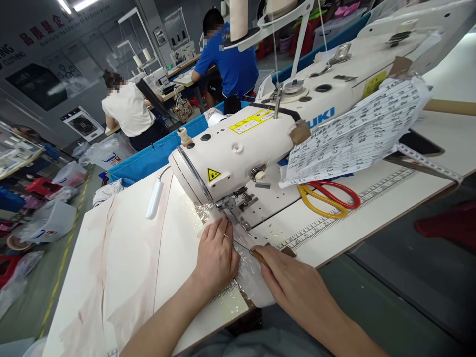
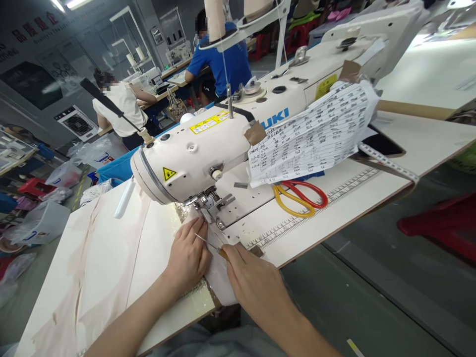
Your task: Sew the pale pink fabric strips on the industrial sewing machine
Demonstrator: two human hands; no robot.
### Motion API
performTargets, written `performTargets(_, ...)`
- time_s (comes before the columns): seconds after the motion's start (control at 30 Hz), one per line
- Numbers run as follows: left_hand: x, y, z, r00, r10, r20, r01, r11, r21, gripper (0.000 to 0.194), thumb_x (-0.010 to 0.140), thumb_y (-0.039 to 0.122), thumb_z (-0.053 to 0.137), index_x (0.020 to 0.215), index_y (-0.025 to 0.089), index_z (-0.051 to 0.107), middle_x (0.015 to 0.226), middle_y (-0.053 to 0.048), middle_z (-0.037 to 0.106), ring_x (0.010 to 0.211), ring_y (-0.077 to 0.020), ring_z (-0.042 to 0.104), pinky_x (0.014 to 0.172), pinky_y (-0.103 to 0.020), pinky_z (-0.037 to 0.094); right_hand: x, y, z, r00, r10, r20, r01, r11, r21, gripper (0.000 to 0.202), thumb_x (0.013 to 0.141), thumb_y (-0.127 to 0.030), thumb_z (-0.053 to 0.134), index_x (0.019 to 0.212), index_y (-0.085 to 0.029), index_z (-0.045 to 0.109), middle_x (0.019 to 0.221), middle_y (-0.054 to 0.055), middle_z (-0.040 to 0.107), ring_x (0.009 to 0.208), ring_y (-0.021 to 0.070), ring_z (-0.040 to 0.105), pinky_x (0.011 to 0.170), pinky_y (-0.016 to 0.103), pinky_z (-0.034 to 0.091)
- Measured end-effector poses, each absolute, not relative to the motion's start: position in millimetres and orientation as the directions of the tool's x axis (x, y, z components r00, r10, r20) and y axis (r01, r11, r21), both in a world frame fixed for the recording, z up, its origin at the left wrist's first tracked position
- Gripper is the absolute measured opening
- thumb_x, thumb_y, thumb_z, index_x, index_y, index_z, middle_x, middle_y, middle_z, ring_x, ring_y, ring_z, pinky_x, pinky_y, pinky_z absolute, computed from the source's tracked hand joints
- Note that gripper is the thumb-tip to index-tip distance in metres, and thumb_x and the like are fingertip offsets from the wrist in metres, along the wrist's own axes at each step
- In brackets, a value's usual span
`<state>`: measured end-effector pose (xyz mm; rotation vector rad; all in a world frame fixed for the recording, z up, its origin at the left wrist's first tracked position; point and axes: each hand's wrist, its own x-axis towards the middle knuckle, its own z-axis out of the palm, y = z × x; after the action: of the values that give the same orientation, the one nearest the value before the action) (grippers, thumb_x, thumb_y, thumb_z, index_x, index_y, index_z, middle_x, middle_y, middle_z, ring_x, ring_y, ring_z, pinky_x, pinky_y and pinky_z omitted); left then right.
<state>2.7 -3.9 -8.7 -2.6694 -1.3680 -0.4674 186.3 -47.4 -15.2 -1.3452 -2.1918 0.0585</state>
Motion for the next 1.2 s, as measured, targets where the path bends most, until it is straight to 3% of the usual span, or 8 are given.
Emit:
performTargets(0.27,-1,6,-9,0.507,0.789,0.346,0.827,-0.559,0.063,0.047,0.085,0.013,0.044,0.131,0.005,0.05,0.132,-0.02,0.053,0.126,-0.0326,0.046,0.102,-0.05,0.045,178,-39,-12,-0.355,0.808,0.471,0.805,0.52,-0.285,0.024,0.094,-0.007,0.03,0.099,-0.017,0.051,0.071,0.001,0.064,0.057,0.0152,0.065,0.042,0.022,0.039)
performTargets(0.43,-3,12,-9,0.443,0.824,0.353,0.873,-0.486,0.038,0.043,0.085,0.015,0.047,0.127,0.008,0.053,0.12,-0.019,0.055,0.111,-0.0322,0.05,0.091,-0.051,0.049,170,-31,-16,-0.35,0.809,0.472,0.824,0.506,-0.256,0.025,0.094,-0.009,0.029,0.098,-0.017,0.052,0.07,0.002,0.064,0.053,0.0159,0.064,0.042,0.023,0.04)
performTargets(0.53,-6,16,-11,0.437,0.824,0.36,0.874,-0.484,0.046,0.042,0.085,0.015,0.048,0.127,0.009,0.052,0.12,-0.017,0.055,0.112,-0.0312,0.049,0.092,-0.049,0.049,169,-29,-19,-0.343,0.821,0.457,0.835,0.489,-0.251,0.025,0.095,-0.011,0.029,0.098,-0.017,0.053,0.07,0.002,0.065,0.052,0.0171,0.064,0.042,0.024,0.041)
performTargets(0.8,-14,21,-7,0.464,0.8,0.38,0.873,-0.487,-0.04,0.038,0.085,0.006,0.044,0.121,0.01,0.056,0.119,-0.015,0.06,0.117,-0.0308,0.05,0.092,-0.046,0.049,174,-42,-14,-0.324,0.839,0.437,0.783,0.497,-0.373,0.022,0.094,-0.014,0.031,0.102,-0.017,0.052,0.072,0.001,0.068,0.049,0.0153,0.063,0.039,0.023,0.04)
performTargets(1.0,-1,5,-7,0.527,0.764,0.373,0.82,-0.572,0.013,0.037,0.089,0.019,0.046,0.121,0.006,0.058,0.126,-0.016,0.059,0.121,-0.0304,0.05,0.1,-0.045,0.046,175,-48,-14,-0.316,0.857,0.408,0.806,0.469,-0.361,0.022,0.093,-0.014,0.032,0.1,-0.019,0.052,0.071,0.001,0.068,0.049,0.0172,0.063,0.038,0.024,0.039)
performTargets(1.2,-3,5,-11,0.529,0.793,0.302,0.835,-0.55,-0.017,0.042,0.089,0.021,0.045,0.127,0.007,0.055,0.133,-0.016,0.056,0.126,-0.0319,0.048,0.104,-0.047,0.042,193,-50,-18,-0.289,0.897,0.334,0.77,0.425,-0.475,0.023,0.096,-0.021,0.033,0.105,-0.018,0.054,0.071,0.001,0.068,0.046,0.0156,0.062,0.037,0.022,0.04)
